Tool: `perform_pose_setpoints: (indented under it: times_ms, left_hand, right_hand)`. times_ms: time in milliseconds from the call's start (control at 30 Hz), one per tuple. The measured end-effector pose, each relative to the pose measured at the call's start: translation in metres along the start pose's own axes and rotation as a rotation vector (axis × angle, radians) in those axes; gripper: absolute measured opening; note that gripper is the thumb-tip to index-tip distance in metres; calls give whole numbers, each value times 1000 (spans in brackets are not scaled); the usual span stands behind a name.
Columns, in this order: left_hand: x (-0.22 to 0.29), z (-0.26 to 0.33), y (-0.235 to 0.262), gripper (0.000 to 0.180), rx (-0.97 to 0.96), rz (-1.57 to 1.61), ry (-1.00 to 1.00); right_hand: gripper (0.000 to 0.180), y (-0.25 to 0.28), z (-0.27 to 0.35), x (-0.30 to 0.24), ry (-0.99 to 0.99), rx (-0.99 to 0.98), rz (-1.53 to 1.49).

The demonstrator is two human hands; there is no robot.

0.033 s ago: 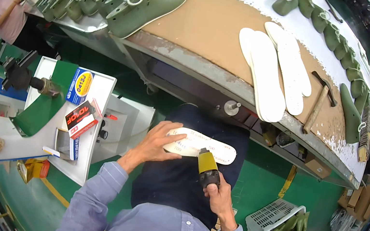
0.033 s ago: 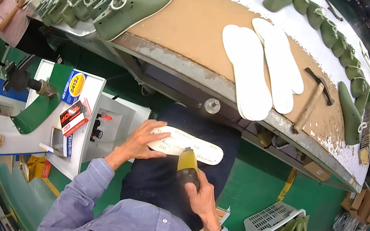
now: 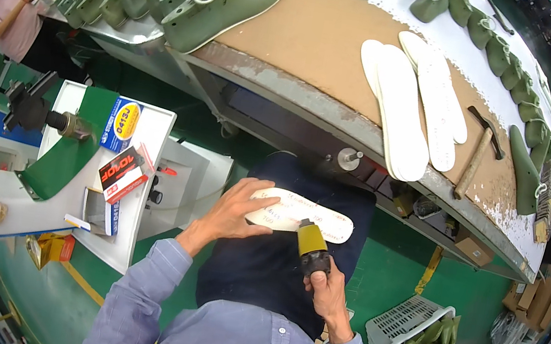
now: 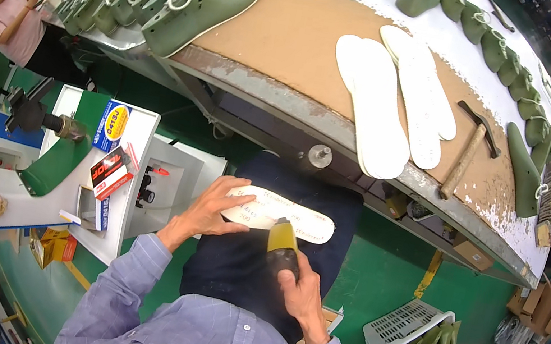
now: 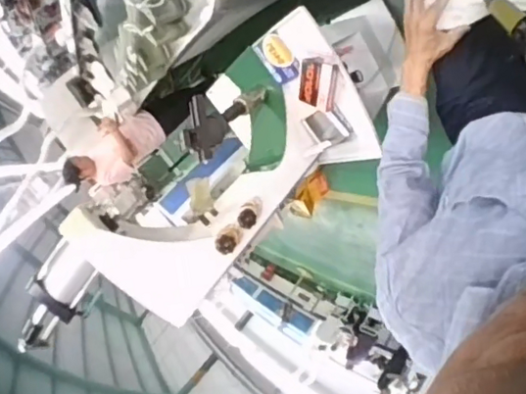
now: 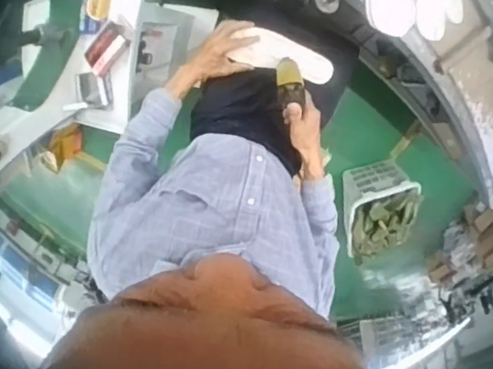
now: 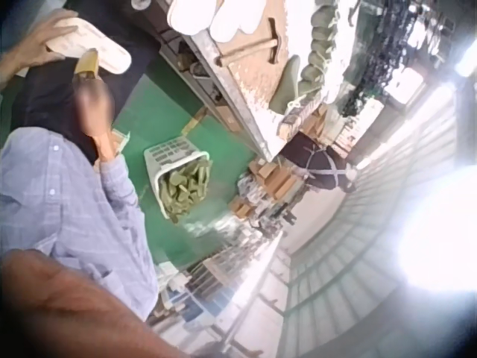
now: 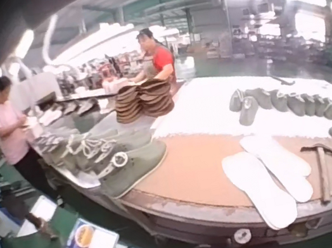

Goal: The person uses a yellow pneumatic nail gun to attach white insoles to green shoe uppers on a factory workbench. They repeatedly pick up an insole, apply the tool, and then place the finished shoe aside. Other workers are visible in the background performing similar tasks.

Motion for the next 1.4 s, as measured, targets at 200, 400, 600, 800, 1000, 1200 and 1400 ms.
perform_pose_setpoints:
  times_ms: [200,400,600,800,1000,1200,1400]
  left_hand:
    - [11,10,-73,76,706,951,444]
    - [16,-23,-75,57,845,753,451]
    - [9,-14,-80,52,811,672,410]
    - [12,-7,-75,46,739,613,441]
    - [20,-17,-59,41,698,502,421]
    - [46,-27,-43,44,636,461,189]
    - [56,-27,-39,46,558,548,267]
  right_hand:
    - [93,6,-3,12,-52,-28,-89]
    - [91,9,-3,-3,120,-7,-189]
    - [94,-1,-28,-6,29,-100,-32]
    - [94,-3,-20,2,65,-171,76]
    - [91,12,5,-20,28,-422,503]
    - [84,-6,-7,-1,-126,-402,850]
    - [36,16,-6,-28,184,-249,675]
Point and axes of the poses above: each hand's wrist, its own z-axis away from the middle knuckle, its own y-axis out of the back of the hand, x = y × z, the point moved 2 cm from there along -z, towards the middle knuckle, and after that the axes turned 12 degrees about -x, right-handed, at the moved point
